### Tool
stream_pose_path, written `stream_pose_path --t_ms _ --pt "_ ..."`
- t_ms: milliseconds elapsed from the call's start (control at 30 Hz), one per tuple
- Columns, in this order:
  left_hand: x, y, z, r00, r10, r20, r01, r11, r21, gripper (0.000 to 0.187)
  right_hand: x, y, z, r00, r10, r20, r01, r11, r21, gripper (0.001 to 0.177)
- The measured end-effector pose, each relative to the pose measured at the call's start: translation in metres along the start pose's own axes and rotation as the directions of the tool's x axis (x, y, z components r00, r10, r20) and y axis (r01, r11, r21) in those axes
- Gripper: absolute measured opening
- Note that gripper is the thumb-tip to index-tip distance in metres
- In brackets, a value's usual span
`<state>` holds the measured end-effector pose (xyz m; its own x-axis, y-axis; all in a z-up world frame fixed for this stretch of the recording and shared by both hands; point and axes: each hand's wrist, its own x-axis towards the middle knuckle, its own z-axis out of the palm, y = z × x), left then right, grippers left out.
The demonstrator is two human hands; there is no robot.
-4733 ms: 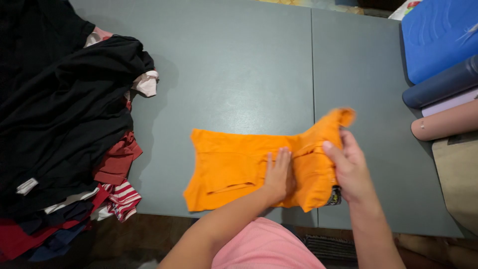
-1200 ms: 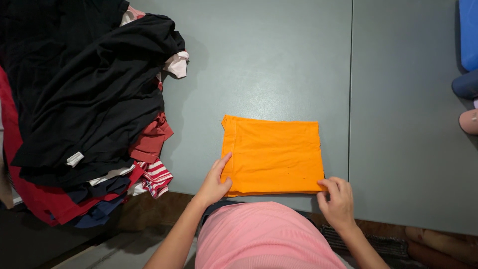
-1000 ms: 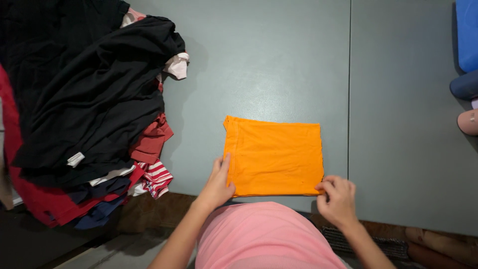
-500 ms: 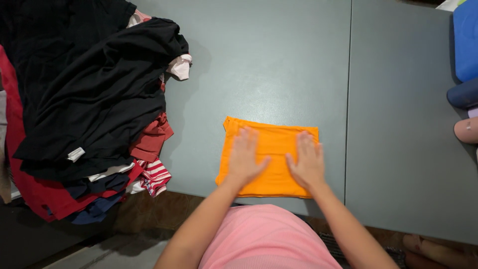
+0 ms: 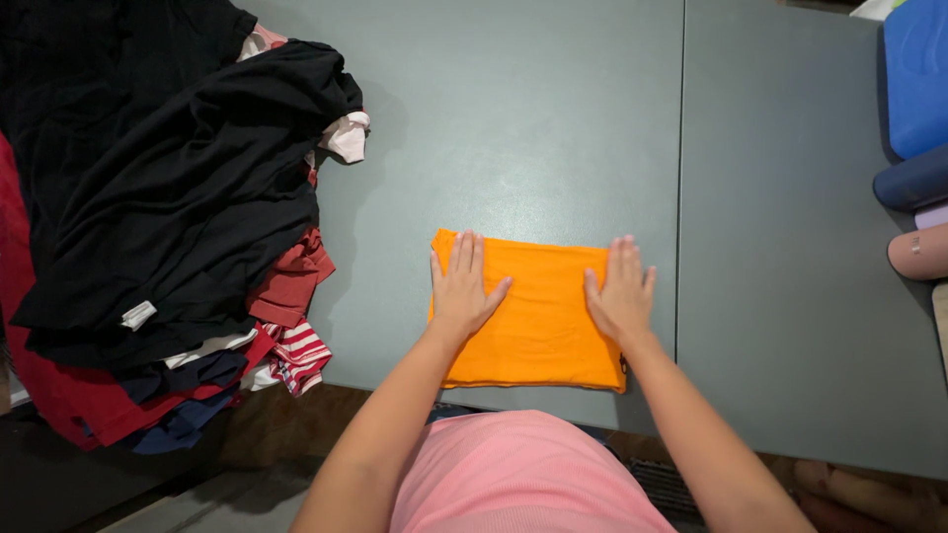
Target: The person folds an orange t-shirt and a black t-shirt on a gray table. They smooth each shirt, fold the sleeves inward, fold the bottom up, and then fold the shirt in half before placing the black shirt on top of the orange one.
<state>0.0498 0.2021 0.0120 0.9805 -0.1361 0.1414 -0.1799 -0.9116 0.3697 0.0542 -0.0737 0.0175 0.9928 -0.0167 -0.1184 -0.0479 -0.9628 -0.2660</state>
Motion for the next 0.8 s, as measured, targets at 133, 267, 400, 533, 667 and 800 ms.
stream_pose_path --t_ms 133,267,400,533,667,800 --pt "0.008 0.023 -0.024 0.994 -0.055 0.096 0.046 0.994 0.1 0.089 -0.037 0.002 -0.001 0.986 0.019 -0.163 -0.018 1.0 0.009 0.084" --pt "0.022 0.04 -0.034 0.873 -0.334 0.354 0.219 0.919 0.328 0.086 -0.118 -0.006 0.005 0.947 -0.252 -0.198 0.244 0.968 -0.064 0.076" --pt "0.038 0.05 0.009 0.978 0.018 0.206 -0.027 0.999 0.041 0.081 -0.151 0.008 0.007 0.967 -0.167 -0.19 0.191 0.974 0.121 0.068" --pt "0.067 0.082 0.031 0.946 0.166 0.278 -0.105 0.969 -0.222 0.073 -0.143 -0.007 -0.021 0.978 -0.024 -0.209 0.092 0.942 0.322 0.07" --pt "0.099 0.096 0.041 0.937 0.208 0.281 -0.159 0.969 -0.19 0.052 -0.115 0.023 0.006 0.964 0.262 0.053 -0.241 0.763 0.6 0.06" --pt "0.131 0.103 -0.001 0.948 0.122 0.294 -0.032 0.955 -0.295 0.025 -0.087 0.032 -0.026 0.974 0.218 0.065 -0.197 0.67 0.716 0.032"
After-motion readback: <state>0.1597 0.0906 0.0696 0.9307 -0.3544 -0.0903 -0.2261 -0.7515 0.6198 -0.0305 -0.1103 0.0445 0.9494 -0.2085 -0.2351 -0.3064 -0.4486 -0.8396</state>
